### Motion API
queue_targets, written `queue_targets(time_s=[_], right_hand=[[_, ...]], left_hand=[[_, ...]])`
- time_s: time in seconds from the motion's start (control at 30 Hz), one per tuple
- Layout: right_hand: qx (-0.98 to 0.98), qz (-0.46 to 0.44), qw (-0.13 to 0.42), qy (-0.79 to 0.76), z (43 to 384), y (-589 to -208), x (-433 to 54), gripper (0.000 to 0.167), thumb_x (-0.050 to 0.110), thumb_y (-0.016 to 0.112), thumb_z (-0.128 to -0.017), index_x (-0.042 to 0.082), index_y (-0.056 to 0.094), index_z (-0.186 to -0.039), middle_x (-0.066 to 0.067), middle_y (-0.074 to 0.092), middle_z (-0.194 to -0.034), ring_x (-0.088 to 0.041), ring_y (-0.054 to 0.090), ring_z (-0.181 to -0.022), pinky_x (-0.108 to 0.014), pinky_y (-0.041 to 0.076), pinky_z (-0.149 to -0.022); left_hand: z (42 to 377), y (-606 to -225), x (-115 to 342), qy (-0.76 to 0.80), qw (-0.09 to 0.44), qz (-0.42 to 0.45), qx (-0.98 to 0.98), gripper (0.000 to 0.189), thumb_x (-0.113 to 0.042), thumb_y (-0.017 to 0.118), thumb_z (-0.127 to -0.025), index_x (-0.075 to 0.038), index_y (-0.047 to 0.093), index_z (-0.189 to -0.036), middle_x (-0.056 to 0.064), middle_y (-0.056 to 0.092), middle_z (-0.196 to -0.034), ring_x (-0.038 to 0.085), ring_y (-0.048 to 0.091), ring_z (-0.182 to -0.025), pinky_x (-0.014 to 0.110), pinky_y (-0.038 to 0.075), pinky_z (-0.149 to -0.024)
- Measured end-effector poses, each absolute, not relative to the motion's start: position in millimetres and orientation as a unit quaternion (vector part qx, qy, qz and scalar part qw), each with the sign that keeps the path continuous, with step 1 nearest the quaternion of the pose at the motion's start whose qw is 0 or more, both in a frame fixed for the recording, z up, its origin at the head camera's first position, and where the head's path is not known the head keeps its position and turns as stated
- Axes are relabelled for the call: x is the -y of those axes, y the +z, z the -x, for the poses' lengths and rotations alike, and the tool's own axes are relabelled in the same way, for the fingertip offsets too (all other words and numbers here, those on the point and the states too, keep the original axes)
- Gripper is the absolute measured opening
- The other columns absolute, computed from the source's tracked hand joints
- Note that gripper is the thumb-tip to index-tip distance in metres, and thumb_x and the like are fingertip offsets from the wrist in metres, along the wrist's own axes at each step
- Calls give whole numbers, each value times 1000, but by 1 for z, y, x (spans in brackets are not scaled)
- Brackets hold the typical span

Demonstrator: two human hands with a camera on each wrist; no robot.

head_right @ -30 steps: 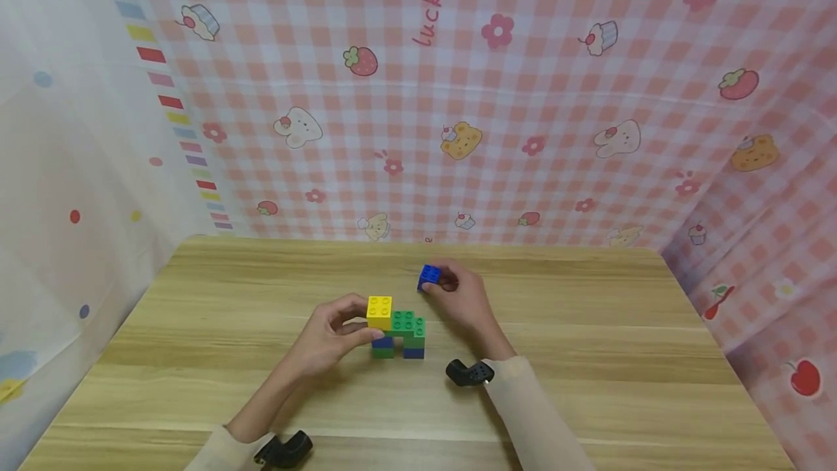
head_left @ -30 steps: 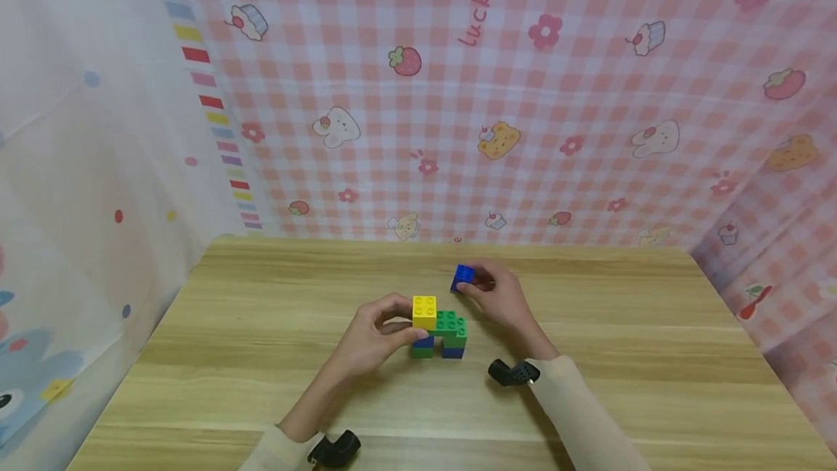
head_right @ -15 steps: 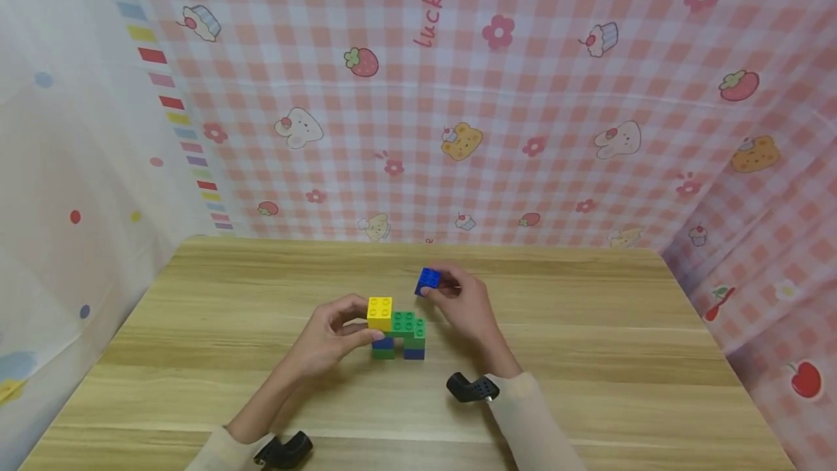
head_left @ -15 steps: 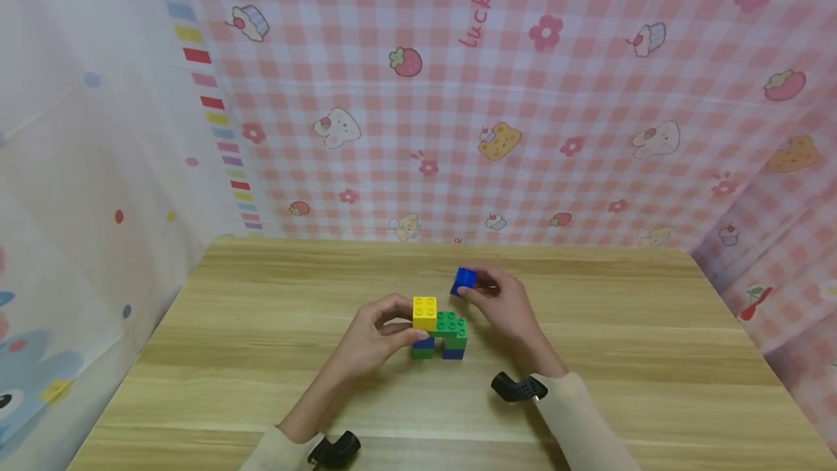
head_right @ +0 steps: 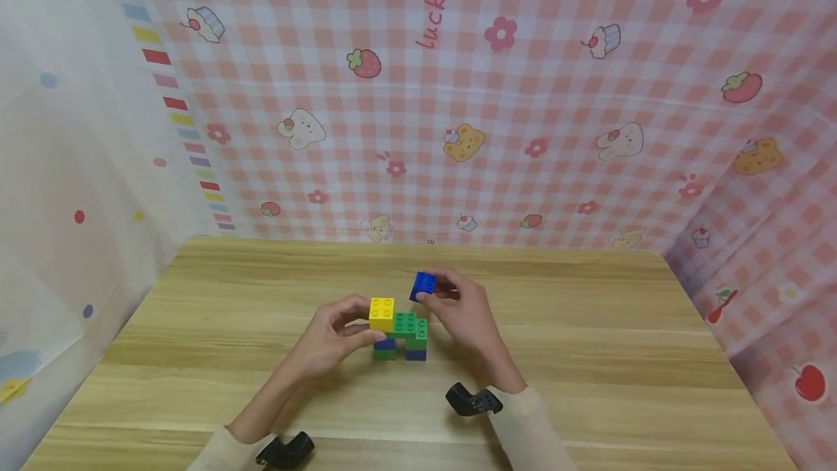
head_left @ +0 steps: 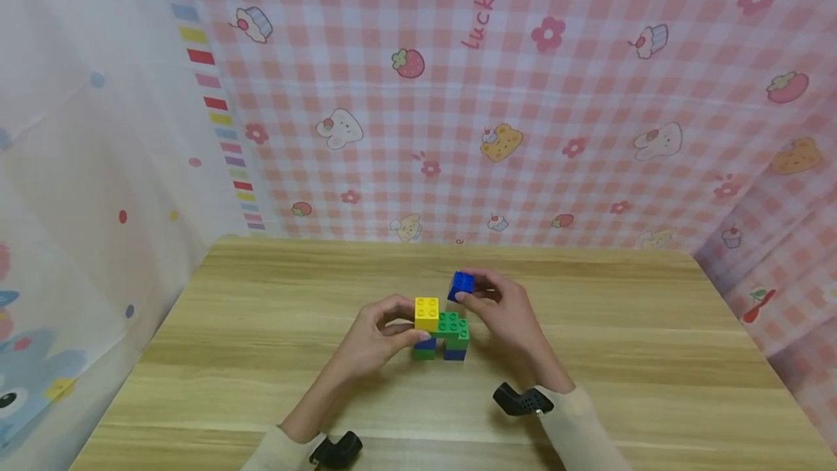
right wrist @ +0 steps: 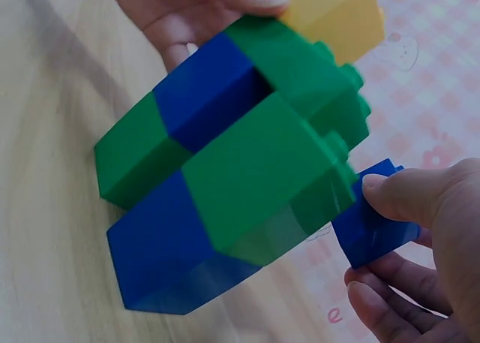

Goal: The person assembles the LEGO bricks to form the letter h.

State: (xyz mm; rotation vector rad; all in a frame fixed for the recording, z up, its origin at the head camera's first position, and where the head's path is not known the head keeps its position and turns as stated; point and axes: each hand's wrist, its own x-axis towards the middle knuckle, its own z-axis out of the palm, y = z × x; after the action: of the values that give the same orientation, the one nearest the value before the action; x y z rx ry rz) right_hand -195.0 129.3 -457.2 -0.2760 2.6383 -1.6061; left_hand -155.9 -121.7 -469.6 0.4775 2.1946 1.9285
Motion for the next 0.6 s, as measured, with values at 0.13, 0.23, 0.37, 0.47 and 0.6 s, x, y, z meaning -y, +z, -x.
queue_targets(time_s=[0.13,0.23,0.37,0.47,0.6], right_hand=[[-849,94,18,-520,191,-453,-130,40,33,73,-97,25,63,-135,-4,67,-126,-25,63,-118,-47,54,-109],[-850,99,17,-517,189,-450,-130,40,33,72,-97,24,62,-135,-5,67,-127,-26,63,-118,-48,54,-110],[-851,102,10,-515,187,-448,-129,40,32,72,-97,24,62,-135,-5,67,-127,-26,64,-117,-48,54,-110],[-850,110,8,-515,186,-447,-129,41,32,72,-97,25,62,-136,-5,68,-127,-25,64,-116,-48,54,-110],[-847,123,4,-518,185,-445,-128,41,32,73,-97,24,63,-136,-6,68,-126,-25,64,-114,-48,54,-109]], left_hand=[[156,-470,121,646,91,-156,-741,29,-14,80,-90,-9,68,-116,11,69,-122,24,66,-115,27,59,-101],[156,-470,121,649,91,-154,-739,29,-13,80,-90,-9,68,-116,12,69,-122,23,66,-115,27,59,-101],[156,-470,121,648,91,-154,-740,29,-14,81,-90,-10,68,-116,10,69,-122,21,67,-114,27,59,-101],[155,-470,121,648,89,-158,-740,30,-15,80,-90,-10,68,-116,10,69,-121,21,67,-114,27,59,-101],[155,-469,121,649,88,-159,-738,28,-15,80,-90,-11,69,-116,9,70,-120,22,67,-114,27,59,-101]])
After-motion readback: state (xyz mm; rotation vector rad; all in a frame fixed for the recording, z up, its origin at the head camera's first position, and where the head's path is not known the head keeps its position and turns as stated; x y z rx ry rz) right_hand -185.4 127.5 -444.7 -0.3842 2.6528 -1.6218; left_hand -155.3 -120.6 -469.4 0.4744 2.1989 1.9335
